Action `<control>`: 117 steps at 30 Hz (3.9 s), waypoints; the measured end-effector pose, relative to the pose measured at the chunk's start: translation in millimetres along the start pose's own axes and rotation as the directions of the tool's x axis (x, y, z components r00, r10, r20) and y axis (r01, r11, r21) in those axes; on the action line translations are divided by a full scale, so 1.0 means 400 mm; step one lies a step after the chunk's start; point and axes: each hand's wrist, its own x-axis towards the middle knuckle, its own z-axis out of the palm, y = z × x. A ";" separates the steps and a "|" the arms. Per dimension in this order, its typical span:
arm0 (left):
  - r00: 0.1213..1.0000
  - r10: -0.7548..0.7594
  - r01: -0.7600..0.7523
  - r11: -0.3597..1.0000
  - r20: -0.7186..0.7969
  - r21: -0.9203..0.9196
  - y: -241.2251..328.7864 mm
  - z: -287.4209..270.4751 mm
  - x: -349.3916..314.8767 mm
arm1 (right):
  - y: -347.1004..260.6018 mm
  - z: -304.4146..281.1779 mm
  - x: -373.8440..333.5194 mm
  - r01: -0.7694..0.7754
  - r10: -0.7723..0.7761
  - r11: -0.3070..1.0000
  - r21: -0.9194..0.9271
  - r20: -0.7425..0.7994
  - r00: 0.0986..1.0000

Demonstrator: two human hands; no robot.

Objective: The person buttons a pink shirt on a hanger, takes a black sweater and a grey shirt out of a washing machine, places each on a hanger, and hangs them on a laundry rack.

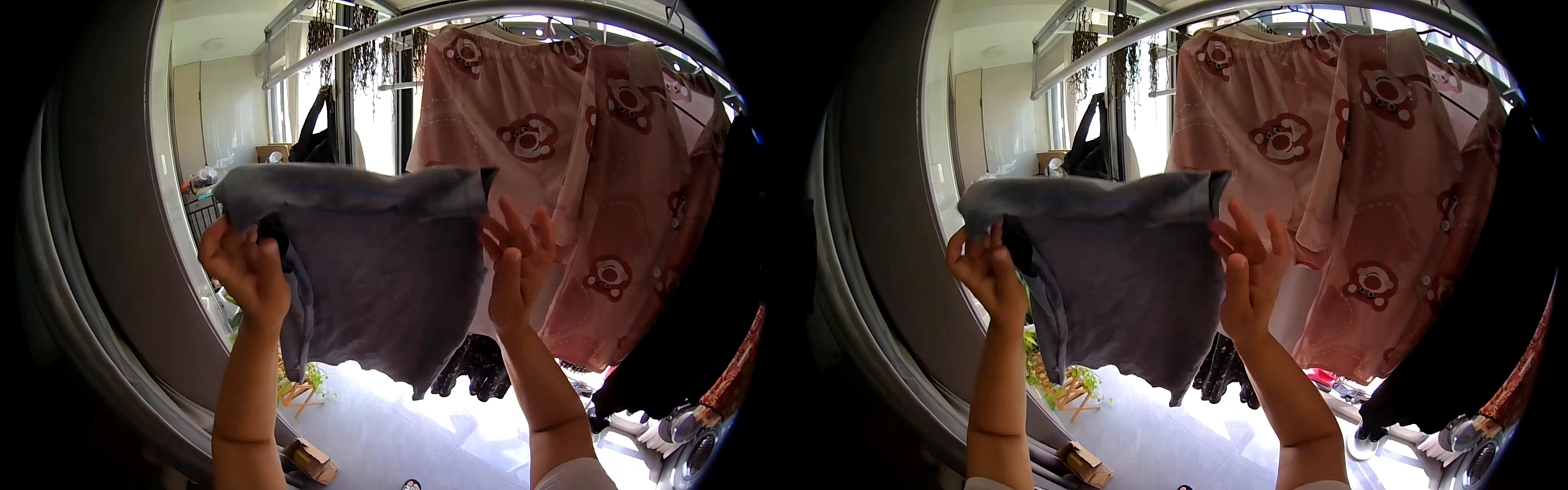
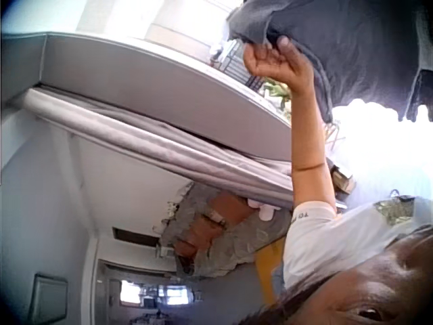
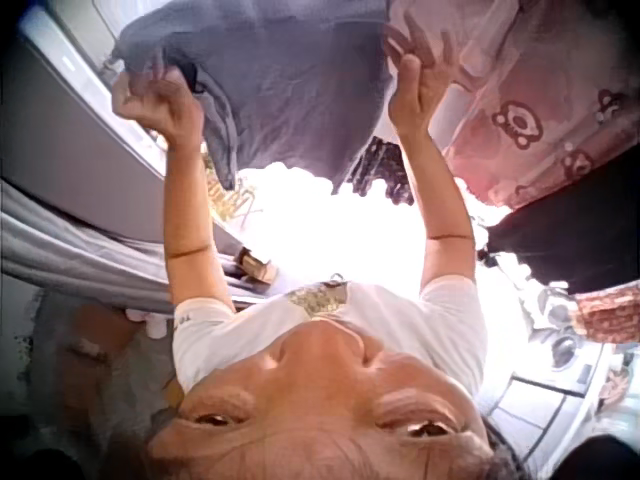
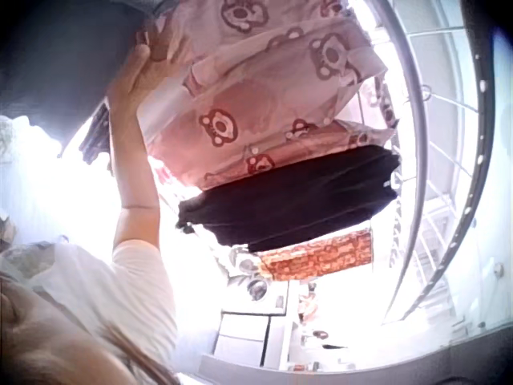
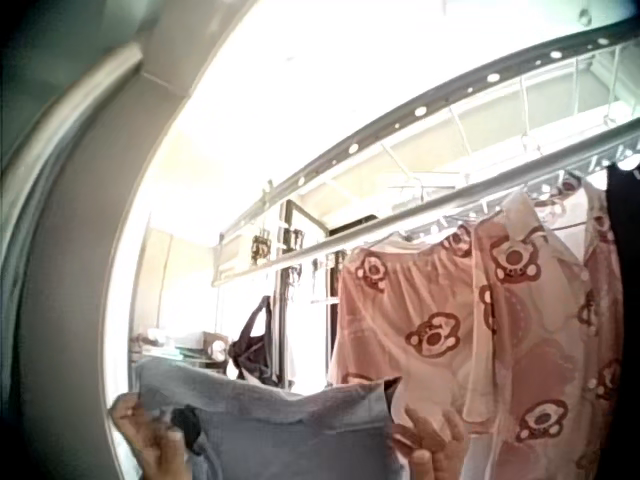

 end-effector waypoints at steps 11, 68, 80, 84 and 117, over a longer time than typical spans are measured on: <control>0.925 -0.024 -0.200 0.818 0.379 0.540 -0.316 0.012 -0.162 | 0.341 0.001 0.043 0.608 -0.260 -0.103 -0.787 0.611 0.748; 0.922 -0.348 0.294 0.914 0.168 0.279 -0.605 0.330 0.566 | -0.497 0.026 0.642 0.016 -0.465 0.220 -0.975 -0.091 0.881; 0.646 -0.590 0.763 0.481 0.484 -0.431 -0.621 0.353 0.389 | -0.331 0.028 0.480 -0.256 0.064 0.836 -0.485 -0.377 0.924; 0.572 -0.535 0.799 0.189 0.622 -0.572 -0.609 0.347 0.408 | -0.345 0.110 0.471 -0.398 0.047 0.728 -0.558 -0.538 0.841; 0.716 -0.595 0.694 0.662 0.366 -0.283 -0.708 0.358 0.528 | -0.510 0.059 0.643 -0.278 -0.169 -0.175 -0.944 -0.250 0.953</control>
